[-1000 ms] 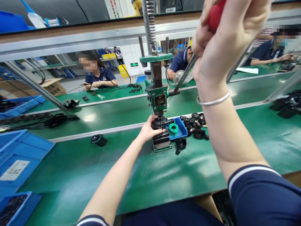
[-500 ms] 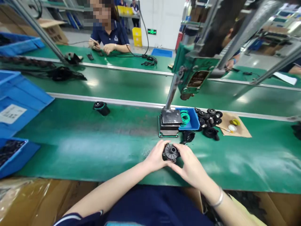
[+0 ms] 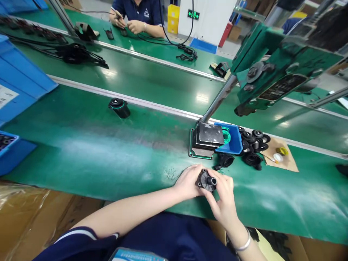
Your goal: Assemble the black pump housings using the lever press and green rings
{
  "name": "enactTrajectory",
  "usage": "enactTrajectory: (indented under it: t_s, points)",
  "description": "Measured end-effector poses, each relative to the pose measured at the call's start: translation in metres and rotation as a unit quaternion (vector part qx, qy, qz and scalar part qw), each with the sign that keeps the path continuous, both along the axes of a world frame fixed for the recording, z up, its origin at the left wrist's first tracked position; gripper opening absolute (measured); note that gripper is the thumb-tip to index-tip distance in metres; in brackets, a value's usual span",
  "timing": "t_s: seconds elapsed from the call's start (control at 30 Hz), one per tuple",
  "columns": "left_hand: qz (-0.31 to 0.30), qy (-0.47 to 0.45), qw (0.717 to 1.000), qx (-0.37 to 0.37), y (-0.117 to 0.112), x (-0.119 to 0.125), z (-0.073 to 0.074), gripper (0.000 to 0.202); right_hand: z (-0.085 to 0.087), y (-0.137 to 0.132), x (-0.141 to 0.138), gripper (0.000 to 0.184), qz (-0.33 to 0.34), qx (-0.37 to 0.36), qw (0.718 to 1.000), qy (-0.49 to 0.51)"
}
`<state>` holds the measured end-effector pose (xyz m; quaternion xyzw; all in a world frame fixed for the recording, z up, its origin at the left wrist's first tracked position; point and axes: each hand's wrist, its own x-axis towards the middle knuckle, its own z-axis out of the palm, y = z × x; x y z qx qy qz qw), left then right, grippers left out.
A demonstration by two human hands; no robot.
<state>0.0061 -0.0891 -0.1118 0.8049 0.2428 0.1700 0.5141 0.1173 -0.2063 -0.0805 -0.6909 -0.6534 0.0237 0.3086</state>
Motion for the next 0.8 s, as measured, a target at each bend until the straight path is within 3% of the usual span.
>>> enactTrajectory:
  t_s: [0.47, 0.6, 0.73, 0.8]
  points:
    - [0.016, 0.049, 0.999, 0.004, -0.003, 0.000, 0.006, 0.023, -0.003, -0.002, -0.016, 0.044, -0.073, 0.041, 0.996, -0.020]
    - [0.016, 0.081, 0.996, 0.016, -0.006, 0.001, 0.006, 0.025, -0.003, 0.001, -0.013, 0.046, -0.057, 0.030, 0.997, -0.042]
    - [-0.044, 0.043, 0.996, 0.065, -0.015, -0.005, -0.003, 0.051, -0.005, -0.010, -0.001, 0.051, -0.037, 0.039, 0.994, -0.099]
    - [-0.070, -0.010, 0.992, 0.100, -0.010, -0.017, -0.006, 0.069, -0.010, -0.027, 0.028, 0.054, -0.071, 0.040, 0.987, -0.139]
